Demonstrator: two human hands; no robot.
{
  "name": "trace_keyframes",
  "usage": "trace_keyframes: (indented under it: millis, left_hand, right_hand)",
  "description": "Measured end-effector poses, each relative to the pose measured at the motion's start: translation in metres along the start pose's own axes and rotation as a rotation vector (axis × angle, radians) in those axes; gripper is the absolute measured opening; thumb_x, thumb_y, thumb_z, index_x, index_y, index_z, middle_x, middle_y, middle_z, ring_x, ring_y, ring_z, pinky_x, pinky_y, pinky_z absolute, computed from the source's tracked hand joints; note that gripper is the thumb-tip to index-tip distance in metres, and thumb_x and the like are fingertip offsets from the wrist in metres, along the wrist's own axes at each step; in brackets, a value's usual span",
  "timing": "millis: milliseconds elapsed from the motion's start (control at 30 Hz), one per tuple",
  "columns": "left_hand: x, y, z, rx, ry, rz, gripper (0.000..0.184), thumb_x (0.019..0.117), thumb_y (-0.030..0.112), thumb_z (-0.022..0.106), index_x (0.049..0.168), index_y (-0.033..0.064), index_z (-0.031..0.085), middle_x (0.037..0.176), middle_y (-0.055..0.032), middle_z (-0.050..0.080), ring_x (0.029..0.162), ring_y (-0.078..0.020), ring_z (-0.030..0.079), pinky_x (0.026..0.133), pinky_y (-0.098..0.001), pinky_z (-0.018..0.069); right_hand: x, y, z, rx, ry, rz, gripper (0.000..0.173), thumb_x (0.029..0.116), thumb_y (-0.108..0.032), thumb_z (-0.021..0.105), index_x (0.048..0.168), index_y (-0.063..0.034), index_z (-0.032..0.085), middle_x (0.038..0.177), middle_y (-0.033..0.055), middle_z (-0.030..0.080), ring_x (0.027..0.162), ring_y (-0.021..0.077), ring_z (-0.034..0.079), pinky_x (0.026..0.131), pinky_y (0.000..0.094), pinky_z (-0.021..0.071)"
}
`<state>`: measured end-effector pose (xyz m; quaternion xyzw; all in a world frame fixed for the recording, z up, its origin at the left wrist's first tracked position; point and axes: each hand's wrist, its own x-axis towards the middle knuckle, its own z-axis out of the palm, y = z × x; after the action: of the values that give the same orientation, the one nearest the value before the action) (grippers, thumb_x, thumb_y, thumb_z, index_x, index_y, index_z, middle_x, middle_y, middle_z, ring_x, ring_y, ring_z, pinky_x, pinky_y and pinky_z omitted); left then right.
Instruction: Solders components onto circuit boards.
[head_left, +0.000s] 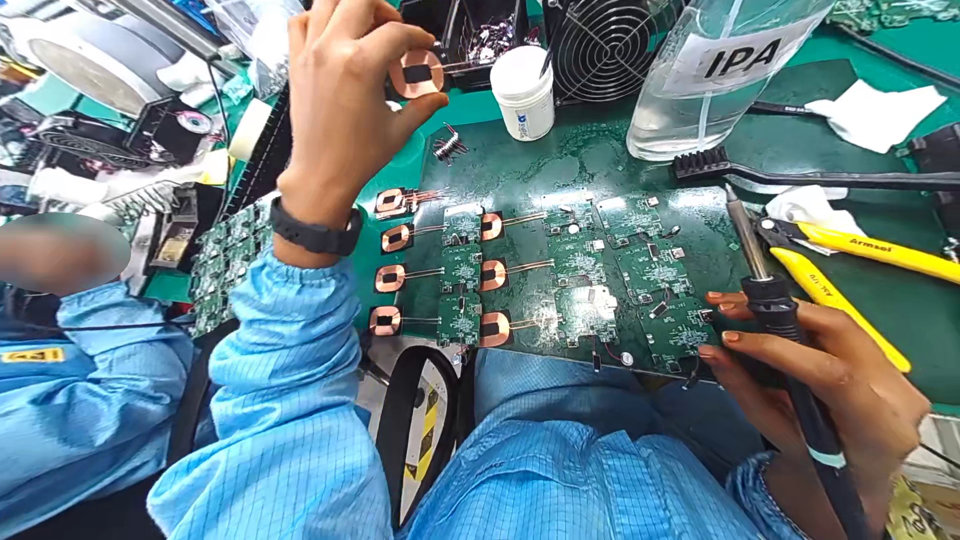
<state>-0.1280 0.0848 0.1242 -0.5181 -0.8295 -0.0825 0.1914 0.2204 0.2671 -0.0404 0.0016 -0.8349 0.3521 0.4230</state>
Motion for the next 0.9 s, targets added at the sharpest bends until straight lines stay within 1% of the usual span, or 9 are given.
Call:
trace_keyframes:
  millis: [100, 233, 300, 367, 433, 500, 667, 833, 900]
  left_hand:
    - [-0.027, 0.014, 0.002, -0.143, 0.015, -0.009, 0.048, 0.0953, 0.040, 0.067, 0.123, 0.0009, 0.069, 0.121, -0.0256, 0.064, 0.116, -0.0402, 0.059, 0.099, -0.0574, 0.0396]
    - [-0.054, 0.057, 0.034, -0.552, -0.033, 0.091, 0.039, 0.0958, 0.028, 0.069, 0.118, -0.0037, 0.068, 0.113, -0.0191, 0.066, 0.107, -0.0205, 0.062, 0.095, -0.0347, 0.0491]
    - [-0.064, 0.081, 0.054, -0.768, -0.056, 0.184, 0.036, 0.0934, 0.025, 0.071, 0.114, -0.0048, 0.069, 0.110, -0.0153, 0.067, 0.106, -0.0155, 0.063, 0.094, -0.0297, 0.0515]
    - [-0.070, 0.100, 0.068, -0.893, -0.107, 0.299, 0.035, 0.0905, 0.027, 0.072, 0.110, -0.0010, 0.071, 0.108, -0.0101, 0.069, 0.108, -0.0153, 0.064, 0.099, -0.0362, 0.0507]
    - [-0.073, 0.110, 0.076, -0.926, -0.178, 0.376, 0.035, 0.0902, 0.032, 0.072, 0.111, 0.0037, 0.073, 0.108, -0.0068, 0.071, 0.115, -0.0182, 0.065, 0.113, -0.0579, 0.0361]
    - [-0.074, 0.112, 0.081, -0.902, -0.215, 0.408, 0.036, 0.0910, 0.036, 0.070, 0.112, 0.0071, 0.074, 0.107, -0.0045, 0.071, 0.113, -0.0164, 0.065, 0.115, -0.0652, 0.0269]
    - [-0.084, 0.100, 0.076, -0.814, -0.221, 0.400, 0.035, 0.0920, 0.040, 0.068, 0.110, 0.0101, 0.074, 0.099, -0.0011, 0.069, 0.098, -0.0096, 0.064, 0.109, -0.0588, 0.0295]
    - [-0.093, 0.088, 0.069, -0.813, -0.231, 0.396, 0.031, 0.0922, 0.040, 0.067, 0.104, 0.0124, 0.075, 0.094, 0.0009, 0.069, 0.094, -0.0072, 0.063, 0.109, -0.0576, 0.0276]
    - [-0.093, 0.086, 0.066, -0.851, -0.224, 0.370, 0.030, 0.0929, 0.039, 0.067, 0.105, 0.0118, 0.075, 0.096, 0.0012, 0.069, 0.098, -0.0063, 0.062, 0.111, -0.0536, 0.0289]
  right_hand:
    - [0.000, -0.007, -0.001, -0.023, -0.091, 0.060, 0.023, 0.0984, -0.027, 0.070, 0.116, -0.0145, 0.062, 0.118, 0.0093, 0.062, 0.117, 0.0131, 0.063, 0.099, 0.0247, 0.0525]
    - [0.000, -0.013, -0.001, -0.116, -0.147, 0.098, 0.023, 0.0977, -0.025, 0.071, 0.114, -0.0131, 0.062, 0.114, 0.0131, 0.065, 0.111, 0.0156, 0.064, 0.093, 0.0232, 0.0522]
    - [0.001, -0.015, 0.001, -0.131, -0.149, 0.112, 0.023, 0.0968, -0.023, 0.072, 0.113, -0.0118, 0.062, 0.113, 0.0141, 0.064, 0.110, 0.0159, 0.064, 0.094, 0.0226, 0.0520]
    - [0.001, -0.018, 0.001, -0.137, -0.146, 0.140, 0.024, 0.0958, -0.023, 0.074, 0.113, -0.0118, 0.062, 0.114, 0.0140, 0.064, 0.112, 0.0164, 0.063, 0.096, 0.0235, 0.0513]
    - [-0.001, -0.021, 0.000, -0.168, -0.134, 0.153, 0.024, 0.0953, -0.025, 0.074, 0.113, -0.0126, 0.063, 0.114, 0.0136, 0.065, 0.111, 0.0181, 0.062, 0.096, 0.0256, 0.0494]
    - [-0.003, -0.024, -0.002, -0.197, -0.122, 0.166, 0.025, 0.0942, -0.027, 0.076, 0.110, -0.0126, 0.063, 0.113, 0.0122, 0.065, 0.111, 0.0181, 0.061, 0.097, 0.0260, 0.0481]
    - [-0.010, -0.031, -0.007, -0.208, -0.104, 0.194, 0.024, 0.0938, -0.027, 0.077, 0.108, -0.0140, 0.062, 0.111, 0.0078, 0.064, 0.110, 0.0132, 0.062, 0.095, 0.0222, 0.0491]
    - [-0.010, -0.033, -0.009, -0.134, -0.083, 0.216, 0.026, 0.0931, -0.027, 0.077, 0.109, -0.0135, 0.062, 0.112, 0.0054, 0.062, 0.111, 0.0076, 0.063, 0.095, 0.0185, 0.0526]
    - [-0.009, -0.029, -0.009, -0.078, -0.057, 0.216, 0.021, 0.0973, -0.028, 0.072, 0.111, -0.0141, 0.063, 0.113, 0.0028, 0.061, 0.111, 0.0046, 0.063, 0.094, 0.0175, 0.0533]
